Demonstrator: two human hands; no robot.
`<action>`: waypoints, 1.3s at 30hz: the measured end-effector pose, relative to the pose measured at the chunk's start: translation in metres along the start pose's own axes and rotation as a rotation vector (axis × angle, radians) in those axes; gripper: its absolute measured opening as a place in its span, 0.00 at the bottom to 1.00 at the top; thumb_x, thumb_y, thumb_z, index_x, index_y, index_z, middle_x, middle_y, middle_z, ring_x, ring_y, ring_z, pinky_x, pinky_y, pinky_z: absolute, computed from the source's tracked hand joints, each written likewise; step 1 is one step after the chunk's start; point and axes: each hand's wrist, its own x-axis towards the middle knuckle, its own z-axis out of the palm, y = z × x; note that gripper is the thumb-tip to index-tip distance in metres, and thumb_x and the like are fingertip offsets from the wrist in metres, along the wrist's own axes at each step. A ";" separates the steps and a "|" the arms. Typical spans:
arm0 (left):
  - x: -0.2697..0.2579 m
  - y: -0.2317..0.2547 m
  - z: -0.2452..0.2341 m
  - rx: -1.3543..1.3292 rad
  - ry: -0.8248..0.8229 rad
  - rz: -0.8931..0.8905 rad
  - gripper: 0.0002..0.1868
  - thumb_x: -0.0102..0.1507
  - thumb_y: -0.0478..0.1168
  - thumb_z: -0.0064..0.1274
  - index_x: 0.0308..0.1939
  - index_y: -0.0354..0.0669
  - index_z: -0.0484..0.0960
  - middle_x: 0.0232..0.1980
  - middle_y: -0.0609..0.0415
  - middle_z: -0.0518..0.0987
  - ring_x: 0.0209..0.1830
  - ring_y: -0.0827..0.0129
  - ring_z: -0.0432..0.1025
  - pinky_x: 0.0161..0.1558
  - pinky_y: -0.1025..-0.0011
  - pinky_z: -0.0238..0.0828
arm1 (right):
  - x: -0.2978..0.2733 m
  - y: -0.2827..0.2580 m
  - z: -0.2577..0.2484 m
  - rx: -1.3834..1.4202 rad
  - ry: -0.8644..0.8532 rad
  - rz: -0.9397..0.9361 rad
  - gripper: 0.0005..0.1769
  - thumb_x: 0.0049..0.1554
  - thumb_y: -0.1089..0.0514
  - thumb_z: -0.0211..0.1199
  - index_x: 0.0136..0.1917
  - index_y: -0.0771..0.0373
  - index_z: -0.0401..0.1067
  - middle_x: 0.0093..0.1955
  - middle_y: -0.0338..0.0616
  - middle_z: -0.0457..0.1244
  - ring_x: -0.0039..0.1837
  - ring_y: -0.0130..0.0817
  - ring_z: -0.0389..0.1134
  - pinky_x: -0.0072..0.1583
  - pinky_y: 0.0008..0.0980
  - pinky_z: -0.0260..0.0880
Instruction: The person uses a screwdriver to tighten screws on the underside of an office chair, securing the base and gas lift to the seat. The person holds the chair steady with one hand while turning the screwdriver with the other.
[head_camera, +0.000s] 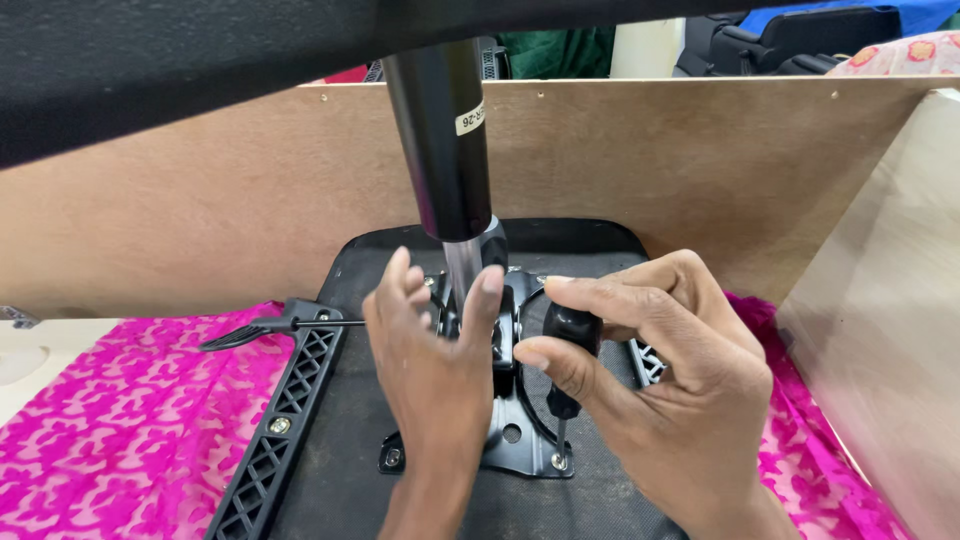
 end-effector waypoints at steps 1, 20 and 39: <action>-0.012 -0.006 -0.002 0.024 0.000 -0.133 0.44 0.57 0.64 0.60 0.65 0.34 0.69 0.54 0.45 0.71 0.55 0.63 0.69 0.54 0.61 0.68 | 0.000 0.001 -0.002 -0.017 -0.005 0.015 0.24 0.48 0.53 0.78 0.56 0.61 0.79 0.45 0.41 0.69 0.47 0.26 0.70 0.47 0.22 0.72; -0.090 -0.067 0.011 0.110 -0.484 0.134 0.11 0.48 0.41 0.72 0.32 0.47 0.88 0.30 0.58 0.77 0.32 0.66 0.74 0.38 0.65 0.71 | -0.003 0.006 -0.001 0.116 -0.048 0.111 0.16 0.51 0.59 0.73 0.54 0.65 0.80 0.44 0.45 0.70 0.39 0.22 0.66 0.37 0.18 0.60; -0.085 -0.041 0.004 0.269 -0.555 0.020 0.09 0.51 0.45 0.68 0.30 0.48 0.87 0.28 0.59 0.74 0.29 0.68 0.70 0.38 0.65 0.66 | 0.002 0.006 -0.003 0.208 0.008 0.225 0.15 0.56 0.60 0.68 0.57 0.65 0.77 0.48 0.40 0.67 0.46 0.21 0.70 0.45 0.19 0.74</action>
